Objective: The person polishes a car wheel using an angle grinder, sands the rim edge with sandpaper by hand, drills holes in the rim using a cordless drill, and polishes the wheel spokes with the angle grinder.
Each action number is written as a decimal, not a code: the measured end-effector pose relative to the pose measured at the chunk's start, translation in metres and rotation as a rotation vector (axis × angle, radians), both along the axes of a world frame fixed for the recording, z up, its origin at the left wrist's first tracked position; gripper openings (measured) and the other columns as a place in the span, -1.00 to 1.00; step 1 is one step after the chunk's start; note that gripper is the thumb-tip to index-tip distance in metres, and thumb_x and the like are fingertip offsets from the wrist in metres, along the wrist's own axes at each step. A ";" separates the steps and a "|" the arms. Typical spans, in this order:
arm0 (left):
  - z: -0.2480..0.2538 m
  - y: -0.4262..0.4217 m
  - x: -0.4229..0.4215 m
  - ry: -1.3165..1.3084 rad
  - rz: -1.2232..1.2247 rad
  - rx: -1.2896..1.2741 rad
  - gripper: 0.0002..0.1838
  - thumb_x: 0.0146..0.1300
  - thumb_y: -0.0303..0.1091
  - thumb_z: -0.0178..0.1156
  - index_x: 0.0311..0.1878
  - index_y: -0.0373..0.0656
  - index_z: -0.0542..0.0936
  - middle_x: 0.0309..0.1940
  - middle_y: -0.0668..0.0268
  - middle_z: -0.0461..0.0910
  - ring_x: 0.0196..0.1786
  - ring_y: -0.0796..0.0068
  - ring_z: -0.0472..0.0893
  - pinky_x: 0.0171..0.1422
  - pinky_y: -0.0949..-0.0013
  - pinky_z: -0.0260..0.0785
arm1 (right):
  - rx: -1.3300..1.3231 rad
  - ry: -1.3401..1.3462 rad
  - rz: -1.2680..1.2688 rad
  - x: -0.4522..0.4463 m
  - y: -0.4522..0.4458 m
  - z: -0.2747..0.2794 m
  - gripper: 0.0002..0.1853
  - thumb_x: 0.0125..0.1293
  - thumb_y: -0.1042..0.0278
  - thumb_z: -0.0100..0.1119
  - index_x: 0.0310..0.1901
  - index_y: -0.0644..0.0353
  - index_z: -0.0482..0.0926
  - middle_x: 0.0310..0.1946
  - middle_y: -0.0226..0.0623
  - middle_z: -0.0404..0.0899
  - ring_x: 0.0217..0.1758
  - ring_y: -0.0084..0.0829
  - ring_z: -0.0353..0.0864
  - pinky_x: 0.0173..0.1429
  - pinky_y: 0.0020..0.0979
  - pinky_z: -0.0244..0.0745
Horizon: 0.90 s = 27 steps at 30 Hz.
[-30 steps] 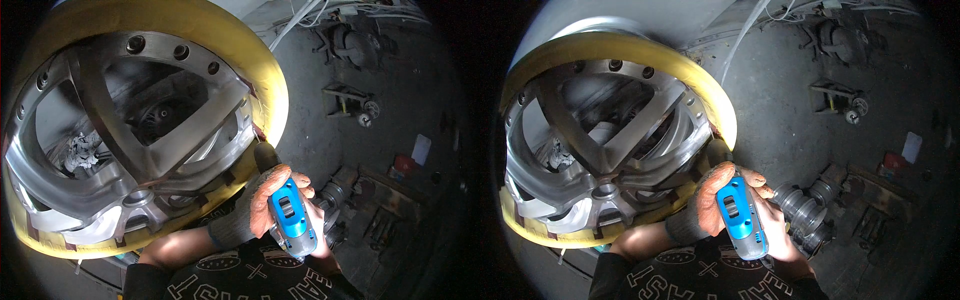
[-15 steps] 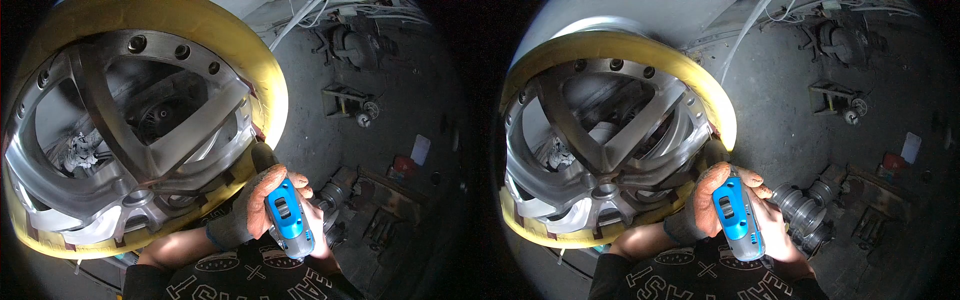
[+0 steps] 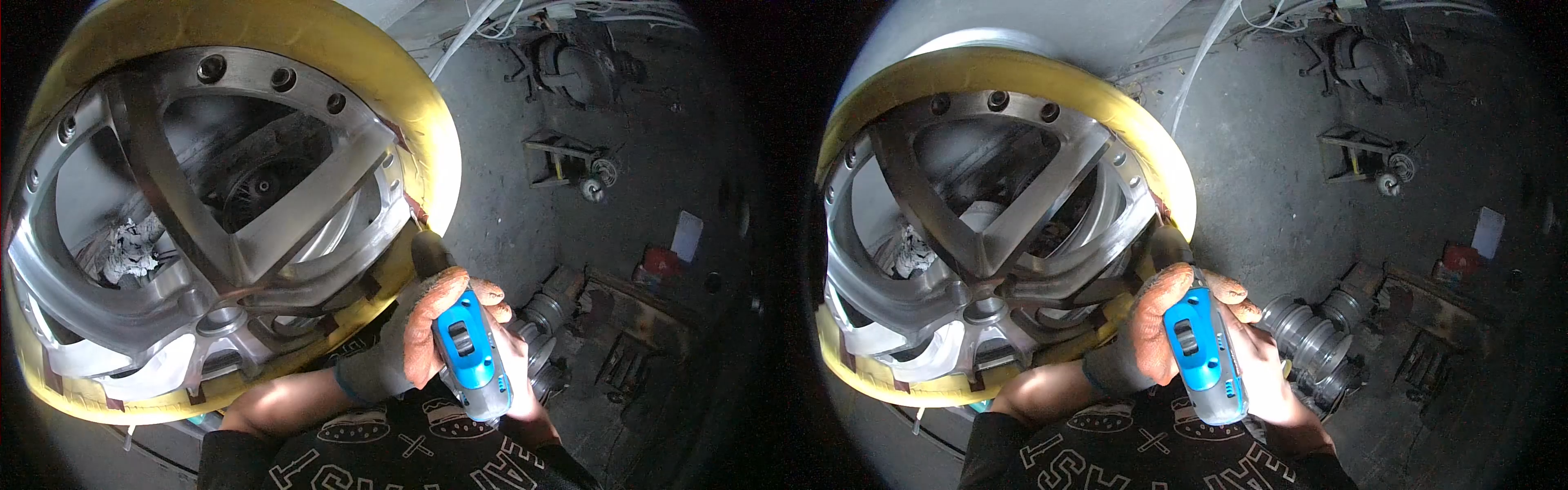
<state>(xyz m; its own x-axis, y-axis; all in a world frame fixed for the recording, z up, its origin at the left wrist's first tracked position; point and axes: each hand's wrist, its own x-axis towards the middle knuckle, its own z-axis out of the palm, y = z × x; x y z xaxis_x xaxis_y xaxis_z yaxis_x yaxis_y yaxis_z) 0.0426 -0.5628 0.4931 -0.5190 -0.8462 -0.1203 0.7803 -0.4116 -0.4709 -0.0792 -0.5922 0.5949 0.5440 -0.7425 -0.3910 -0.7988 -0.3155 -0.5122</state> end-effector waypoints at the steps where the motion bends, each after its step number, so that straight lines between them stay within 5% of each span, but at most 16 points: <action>1: 0.000 0.004 -0.006 0.000 0.001 0.001 -0.37 0.29 0.12 0.15 0.20 -0.21 0.40 0.03 0.06 0.55 0.12 0.14 0.55 0.25 0.06 0.39 | 0.004 -0.006 -0.015 -0.005 0.003 0.001 -0.40 0.05 0.58 0.26 0.21 0.38 0.41 -0.13 0.05 0.62 -0.14 -0.14 0.71 -0.06 -0.28 0.60; 4: 0.006 0.011 -0.019 0.007 0.083 0.133 -0.42 0.40 0.07 -0.04 0.02 -0.38 0.54 0.01 -0.06 0.58 0.14 0.06 0.56 0.30 0.01 0.35 | 0.106 0.020 -0.121 -0.013 0.008 0.009 -0.44 0.02 0.61 0.26 0.15 0.39 0.47 -0.16 0.01 0.64 -0.17 -0.19 0.72 -0.10 -0.32 0.61; 11: 0.001 0.003 -0.013 -0.122 0.080 0.137 -0.47 0.39 0.02 0.01 0.00 -0.36 0.54 0.01 0.02 0.57 0.13 0.04 0.56 0.29 -0.01 0.35 | -0.059 -0.074 0.010 -0.023 0.005 -0.014 -0.46 0.05 0.60 0.26 0.16 0.39 0.48 -0.20 -0.07 0.65 -0.26 -0.32 0.71 -0.16 -0.39 0.59; 14: -0.011 0.000 -0.010 0.006 0.042 -0.024 -0.48 0.41 -0.06 0.05 0.28 -0.20 0.31 0.19 0.11 0.41 0.28 0.17 0.44 0.38 0.10 0.26 | -0.041 -0.118 -0.027 -0.020 0.005 -0.018 -0.43 0.06 0.59 0.26 0.18 0.38 0.46 -0.20 -0.10 0.66 -0.28 -0.35 0.71 -0.20 -0.40 0.59; 18: -0.013 0.010 -0.026 -0.112 0.220 -0.032 -0.48 0.40 -0.07 0.07 0.26 -0.24 0.31 0.16 0.13 0.44 0.24 0.20 0.48 0.35 0.14 0.28 | -0.099 -0.122 0.054 -0.023 0.000 -0.022 -0.43 0.06 0.57 0.28 0.18 0.37 0.46 -0.21 -0.09 0.66 -0.29 -0.34 0.71 -0.20 -0.39 0.60; 27: -0.015 0.003 -0.025 -0.011 0.094 -0.026 -0.46 0.41 -0.08 0.06 0.32 -0.17 0.27 0.20 0.10 0.39 0.29 0.17 0.42 0.39 0.13 0.23 | -0.013 -0.087 -0.058 -0.030 0.001 -0.023 -0.46 0.05 0.54 0.30 0.14 0.38 0.49 -0.21 -0.07 0.66 -0.29 -0.30 0.72 -0.18 -0.37 0.60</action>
<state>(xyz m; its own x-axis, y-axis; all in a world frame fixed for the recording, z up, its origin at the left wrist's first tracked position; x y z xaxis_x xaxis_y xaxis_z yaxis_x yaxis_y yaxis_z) 0.0173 -0.5596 0.4780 -0.4359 -0.8941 -0.1026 0.8211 -0.3483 -0.4523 -0.1091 -0.5914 0.5719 0.5312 -0.7785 -0.3342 -0.7687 -0.2771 -0.5764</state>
